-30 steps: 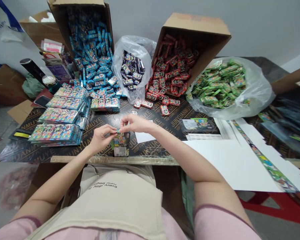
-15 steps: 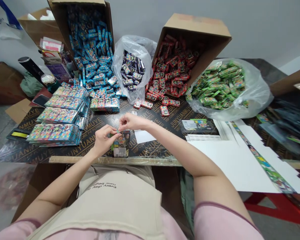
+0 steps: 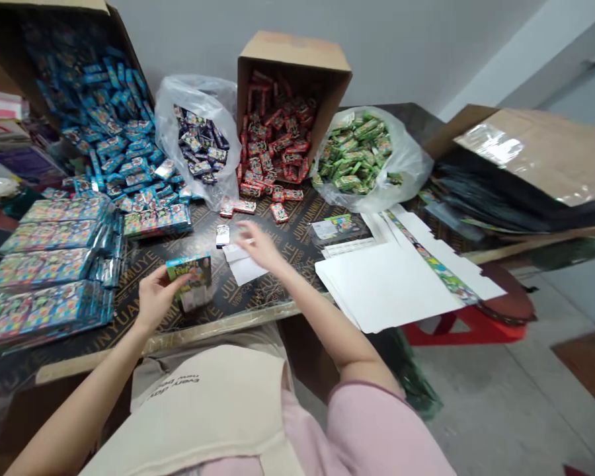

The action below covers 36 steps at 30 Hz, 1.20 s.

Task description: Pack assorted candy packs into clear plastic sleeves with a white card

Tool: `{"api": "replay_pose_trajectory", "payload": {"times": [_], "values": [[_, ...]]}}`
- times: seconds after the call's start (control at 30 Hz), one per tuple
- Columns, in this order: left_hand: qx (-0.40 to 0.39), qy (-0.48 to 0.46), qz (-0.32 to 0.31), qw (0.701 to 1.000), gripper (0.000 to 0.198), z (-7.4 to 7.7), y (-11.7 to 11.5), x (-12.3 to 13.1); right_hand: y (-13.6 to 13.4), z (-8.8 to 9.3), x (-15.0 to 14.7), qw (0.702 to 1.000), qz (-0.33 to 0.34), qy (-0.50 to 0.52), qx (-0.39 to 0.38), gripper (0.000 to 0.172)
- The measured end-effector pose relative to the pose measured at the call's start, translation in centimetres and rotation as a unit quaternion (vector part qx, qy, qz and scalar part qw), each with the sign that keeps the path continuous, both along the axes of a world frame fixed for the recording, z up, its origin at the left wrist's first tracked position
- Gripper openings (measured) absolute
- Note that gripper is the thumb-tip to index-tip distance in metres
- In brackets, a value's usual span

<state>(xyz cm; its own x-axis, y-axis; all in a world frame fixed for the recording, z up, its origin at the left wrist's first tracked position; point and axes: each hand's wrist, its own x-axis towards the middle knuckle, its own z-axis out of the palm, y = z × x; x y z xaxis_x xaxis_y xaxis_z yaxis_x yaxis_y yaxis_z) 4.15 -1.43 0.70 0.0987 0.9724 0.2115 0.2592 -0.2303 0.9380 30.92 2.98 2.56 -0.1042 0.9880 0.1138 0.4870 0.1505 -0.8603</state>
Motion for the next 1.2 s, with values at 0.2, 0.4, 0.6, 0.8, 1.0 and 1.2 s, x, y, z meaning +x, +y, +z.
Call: {"api": "replay_pose_trajectory", "payload": {"times": [0.2,0.4,0.6,0.8,1.0,1.2], "values": [[0.270,0.257,0.054,0.926,0.035,2.7,8.5,-2.2,-5.8,-3.9,17.6,0.860,-0.305,-0.381,-0.149,0.089],[0.157,0.462,0.008,0.873,0.042,-1.6,16.3,-1.7,-12.5,-9.2,24.0,0.822,-0.289,-0.402,-0.280,0.092],[0.134,0.506,0.028,0.852,0.046,-5.0,17.1,-1.4,-12.4,-6.6,21.6,0.799,-0.250,-0.465,-0.287,0.079],[0.143,0.509,0.064,0.846,0.059,-4.8,17.4,-1.6,-9.2,-4.9,22.8,0.809,-0.250,-0.452,-0.282,0.076],[0.169,0.490,0.034,0.855,0.067,-3.5,12.2,1.0,-1.8,-5.5,22.2,0.831,-0.203,-0.492,-0.161,0.088],[0.165,0.455,-0.009,0.875,0.058,-4.9,7.5,0.2,2.0,-5.7,18.6,0.815,-0.103,-0.536,-0.195,0.044]]}}
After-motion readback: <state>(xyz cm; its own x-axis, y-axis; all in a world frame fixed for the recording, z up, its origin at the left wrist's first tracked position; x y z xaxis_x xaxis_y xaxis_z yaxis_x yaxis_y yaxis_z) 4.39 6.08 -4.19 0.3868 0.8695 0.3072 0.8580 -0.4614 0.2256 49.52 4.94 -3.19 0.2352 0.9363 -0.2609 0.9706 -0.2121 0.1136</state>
